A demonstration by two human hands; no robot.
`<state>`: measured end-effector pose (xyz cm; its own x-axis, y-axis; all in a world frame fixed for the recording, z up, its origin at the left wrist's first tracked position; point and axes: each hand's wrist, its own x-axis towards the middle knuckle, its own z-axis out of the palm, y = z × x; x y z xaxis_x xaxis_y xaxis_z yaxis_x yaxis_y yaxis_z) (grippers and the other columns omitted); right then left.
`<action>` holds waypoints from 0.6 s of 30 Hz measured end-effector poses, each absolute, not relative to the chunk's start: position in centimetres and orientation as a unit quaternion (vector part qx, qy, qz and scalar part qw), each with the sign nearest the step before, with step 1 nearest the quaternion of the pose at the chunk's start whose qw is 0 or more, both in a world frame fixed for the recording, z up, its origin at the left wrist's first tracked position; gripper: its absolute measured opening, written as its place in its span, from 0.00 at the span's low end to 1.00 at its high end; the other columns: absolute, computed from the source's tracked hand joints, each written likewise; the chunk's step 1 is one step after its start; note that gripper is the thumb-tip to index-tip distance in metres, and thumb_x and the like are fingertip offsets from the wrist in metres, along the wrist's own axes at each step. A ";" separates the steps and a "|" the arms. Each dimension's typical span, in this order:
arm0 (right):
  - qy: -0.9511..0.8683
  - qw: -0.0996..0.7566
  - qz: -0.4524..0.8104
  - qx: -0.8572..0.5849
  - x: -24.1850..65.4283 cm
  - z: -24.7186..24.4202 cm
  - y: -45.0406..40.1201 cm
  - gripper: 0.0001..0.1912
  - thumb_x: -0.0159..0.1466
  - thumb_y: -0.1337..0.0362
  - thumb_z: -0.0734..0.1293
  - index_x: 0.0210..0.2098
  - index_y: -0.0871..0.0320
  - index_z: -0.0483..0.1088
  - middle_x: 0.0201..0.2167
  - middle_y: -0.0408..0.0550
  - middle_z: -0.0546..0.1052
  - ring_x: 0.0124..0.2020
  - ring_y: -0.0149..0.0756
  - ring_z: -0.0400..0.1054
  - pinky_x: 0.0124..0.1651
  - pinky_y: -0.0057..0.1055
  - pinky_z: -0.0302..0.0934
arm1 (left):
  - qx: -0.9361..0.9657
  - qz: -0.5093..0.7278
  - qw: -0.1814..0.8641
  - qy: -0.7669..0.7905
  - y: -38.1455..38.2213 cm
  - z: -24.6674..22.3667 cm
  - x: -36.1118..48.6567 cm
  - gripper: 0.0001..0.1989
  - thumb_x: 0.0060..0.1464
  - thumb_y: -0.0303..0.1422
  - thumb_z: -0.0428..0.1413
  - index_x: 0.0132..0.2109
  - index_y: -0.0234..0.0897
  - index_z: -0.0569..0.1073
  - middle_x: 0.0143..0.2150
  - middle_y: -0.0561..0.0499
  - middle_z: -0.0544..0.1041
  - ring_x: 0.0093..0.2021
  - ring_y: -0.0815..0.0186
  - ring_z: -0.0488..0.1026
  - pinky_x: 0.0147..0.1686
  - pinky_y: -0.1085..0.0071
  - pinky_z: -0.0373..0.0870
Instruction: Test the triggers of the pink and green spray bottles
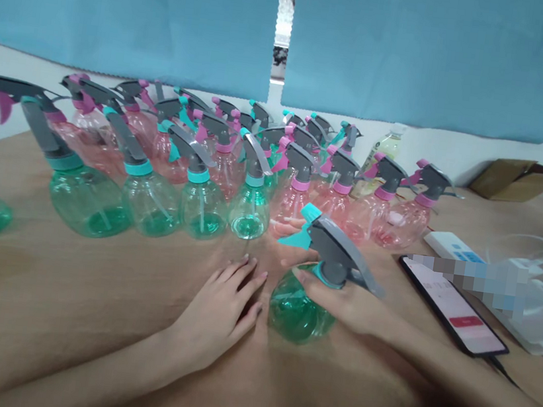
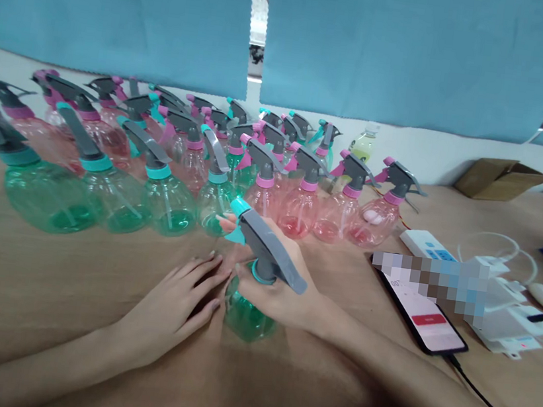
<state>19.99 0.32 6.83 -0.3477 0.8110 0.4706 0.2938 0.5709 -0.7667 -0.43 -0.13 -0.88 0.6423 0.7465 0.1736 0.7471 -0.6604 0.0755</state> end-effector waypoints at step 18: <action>-0.768 0.448 0.267 -0.372 20.3 6.4 0.3 0.12 0.56 0.68 0.61 0.39 0.53 0.70 0.42 0.45 0.77 0.34 0.34 0.72 0.41 0.33 0.68 | -0.907 -0.099 0.006 -0.410 -0.1 -0.9 -0.4 0.22 0.65 0.37 0.43 0.61 0.33 0.63 0.62 0.40 0.64 0.63 0.52 0.58 0.56 0.51 0.59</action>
<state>20.25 0.33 6.38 -0.3230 0.8103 0.4889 0.3322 0.5808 -0.7432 -0.43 -0.08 -0.90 0.6446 0.7419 0.1847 0.7444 -0.6641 0.0696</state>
